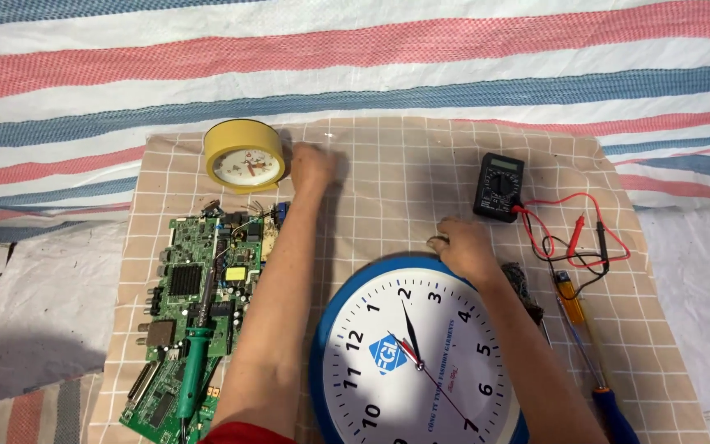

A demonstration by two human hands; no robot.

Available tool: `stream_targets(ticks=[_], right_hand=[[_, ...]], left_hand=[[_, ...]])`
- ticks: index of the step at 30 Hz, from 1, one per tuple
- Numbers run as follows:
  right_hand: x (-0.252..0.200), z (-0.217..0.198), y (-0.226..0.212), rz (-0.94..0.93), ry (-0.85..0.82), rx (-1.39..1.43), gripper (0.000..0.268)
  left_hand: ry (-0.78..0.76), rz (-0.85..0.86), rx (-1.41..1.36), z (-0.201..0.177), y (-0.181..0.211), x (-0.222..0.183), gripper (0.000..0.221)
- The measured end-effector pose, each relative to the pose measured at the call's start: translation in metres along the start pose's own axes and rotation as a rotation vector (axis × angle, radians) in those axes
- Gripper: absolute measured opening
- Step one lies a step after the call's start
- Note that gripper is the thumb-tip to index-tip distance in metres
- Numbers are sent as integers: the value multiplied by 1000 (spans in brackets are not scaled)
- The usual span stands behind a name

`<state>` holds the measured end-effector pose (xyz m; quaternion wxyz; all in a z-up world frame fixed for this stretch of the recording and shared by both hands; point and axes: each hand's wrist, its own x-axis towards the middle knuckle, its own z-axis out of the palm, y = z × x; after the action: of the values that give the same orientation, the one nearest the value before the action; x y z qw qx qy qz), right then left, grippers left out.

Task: The person cleans the glass face of a wall clock with a cloth and then attempts to fit a blue plastic outer frame onto the clock body.

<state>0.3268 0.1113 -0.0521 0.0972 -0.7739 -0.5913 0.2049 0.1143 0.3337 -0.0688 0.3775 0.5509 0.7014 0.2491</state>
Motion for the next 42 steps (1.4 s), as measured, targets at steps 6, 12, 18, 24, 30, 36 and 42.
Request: stream_targets(ticks=[6,12,18,24,30,36,42], right_hand=[[-28,-20,-8,108,-2,173,49],[-36,-14,14,126,71,276,51],[-237,-38,-10,302,457,267,47],[-358,76,34,825,621,1031,49],[-344,21,-36,920,62,918,47],[-312,40,-37,823,286,1561,63],[-270,48,-38,678,399,1722,54]], left_hand=[[-444,-39,-613,-27,37,-33,33],[-382,68,-666,-106,86,-122,17],[25,704,-638,-209,70,-180,51],[67,516,-1256,-288,16,-289,24],[-336,446,-1731,-311,-102,-337,21],[-106,297,-1613,-330,-176,-386,27],[-54,217,-1542,-330,-213,-428,32]])
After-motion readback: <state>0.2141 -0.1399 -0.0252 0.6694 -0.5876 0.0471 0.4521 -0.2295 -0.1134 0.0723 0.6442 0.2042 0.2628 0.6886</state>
